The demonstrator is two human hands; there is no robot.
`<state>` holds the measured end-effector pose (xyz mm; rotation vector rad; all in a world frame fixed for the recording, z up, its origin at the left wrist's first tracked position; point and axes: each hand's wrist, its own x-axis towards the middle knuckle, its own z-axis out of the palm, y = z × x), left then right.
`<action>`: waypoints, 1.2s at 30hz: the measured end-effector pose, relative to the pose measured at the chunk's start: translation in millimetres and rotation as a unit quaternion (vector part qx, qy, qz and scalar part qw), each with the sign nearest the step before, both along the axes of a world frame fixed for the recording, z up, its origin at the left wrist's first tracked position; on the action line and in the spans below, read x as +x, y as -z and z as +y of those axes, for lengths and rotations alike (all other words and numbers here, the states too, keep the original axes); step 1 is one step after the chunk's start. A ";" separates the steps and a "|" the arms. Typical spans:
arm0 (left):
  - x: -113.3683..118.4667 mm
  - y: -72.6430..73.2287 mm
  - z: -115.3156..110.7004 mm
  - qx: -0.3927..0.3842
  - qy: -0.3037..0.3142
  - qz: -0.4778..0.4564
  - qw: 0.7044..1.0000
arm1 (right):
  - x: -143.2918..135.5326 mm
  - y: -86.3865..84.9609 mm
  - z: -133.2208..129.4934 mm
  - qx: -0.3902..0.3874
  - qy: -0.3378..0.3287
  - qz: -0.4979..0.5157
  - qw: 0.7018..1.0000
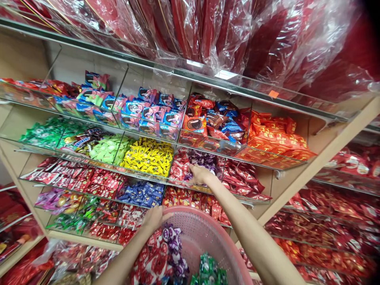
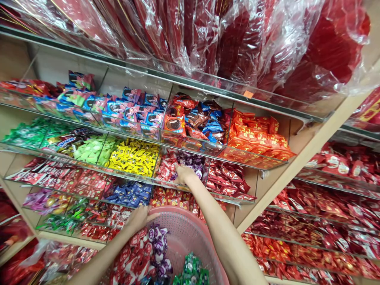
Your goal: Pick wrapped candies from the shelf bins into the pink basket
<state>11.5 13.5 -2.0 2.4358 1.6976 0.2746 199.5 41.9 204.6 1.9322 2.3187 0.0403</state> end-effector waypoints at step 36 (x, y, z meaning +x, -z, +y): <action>1.3 -4.0 0.5 -0.039 0.009 -0.011 0.999 | -26.7 29.5 -111.9 0.057 -0.142 0.322 0.934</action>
